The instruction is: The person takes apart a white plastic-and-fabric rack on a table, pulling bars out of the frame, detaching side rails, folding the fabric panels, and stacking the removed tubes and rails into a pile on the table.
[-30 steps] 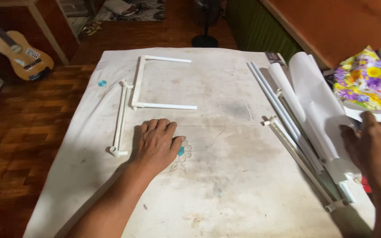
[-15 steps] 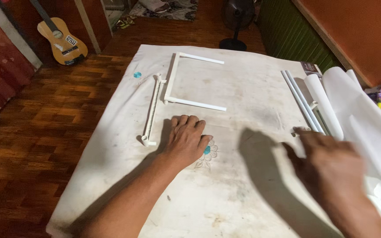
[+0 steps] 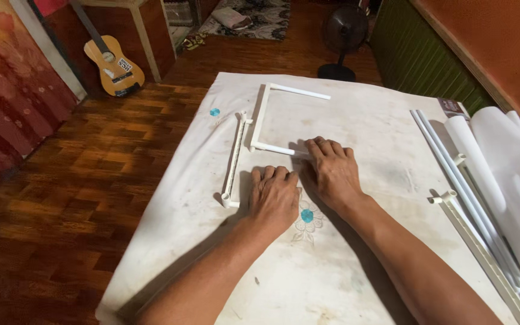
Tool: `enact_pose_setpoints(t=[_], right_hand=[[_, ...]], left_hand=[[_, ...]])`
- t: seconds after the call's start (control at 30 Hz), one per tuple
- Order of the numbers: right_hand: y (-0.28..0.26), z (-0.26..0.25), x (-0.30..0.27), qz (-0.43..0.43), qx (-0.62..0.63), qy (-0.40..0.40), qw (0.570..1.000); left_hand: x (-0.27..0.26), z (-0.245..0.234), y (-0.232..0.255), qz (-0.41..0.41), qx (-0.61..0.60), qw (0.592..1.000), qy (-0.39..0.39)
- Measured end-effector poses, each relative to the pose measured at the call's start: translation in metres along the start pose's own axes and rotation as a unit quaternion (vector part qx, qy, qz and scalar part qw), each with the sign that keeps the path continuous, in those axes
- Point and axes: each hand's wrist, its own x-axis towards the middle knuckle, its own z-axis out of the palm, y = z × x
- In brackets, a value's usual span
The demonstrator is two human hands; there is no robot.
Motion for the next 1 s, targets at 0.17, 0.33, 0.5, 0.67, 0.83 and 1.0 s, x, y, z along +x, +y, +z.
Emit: enact_pose_setpoints(t=[0.17, 0.33, 0.5, 0.67, 0.83, 1.0], right_hand=[[-0.008, 0.01, 0.01, 0.046, 0.042, -0.082, 0.995], [-0.007, -0.01, 0.003, 0.007, 0.074, -0.048, 0.996], [0.006, -0.039, -0.029, -0.002, 0.137, 0.005, 0.991], [0.022, -0.057, -0.058, 0.004, 0.142, 0.005, 0.99], [0.023, -0.061, -0.066, -0.003, 0.137, 0.025, 0.99], [0.02, -0.064, -0.064, -0.021, 0.104, -0.019, 0.994]], left_hand=[[0.007, -0.002, -0.014, -0.052, 0.002, 0.995, 0.08], [0.013, -0.008, -0.017, -0.094, -0.021, 0.982, 0.164], [0.012, -0.015, -0.007, -0.143, -0.111, 0.965, 0.192], [0.014, -0.019, -0.001, -0.264, -0.268, 0.923, 0.085], [0.017, -0.025, -0.003, -0.276, -0.299, 0.913, 0.029], [0.018, -0.026, -0.004, -0.296, -0.381, 0.876, 0.015]])
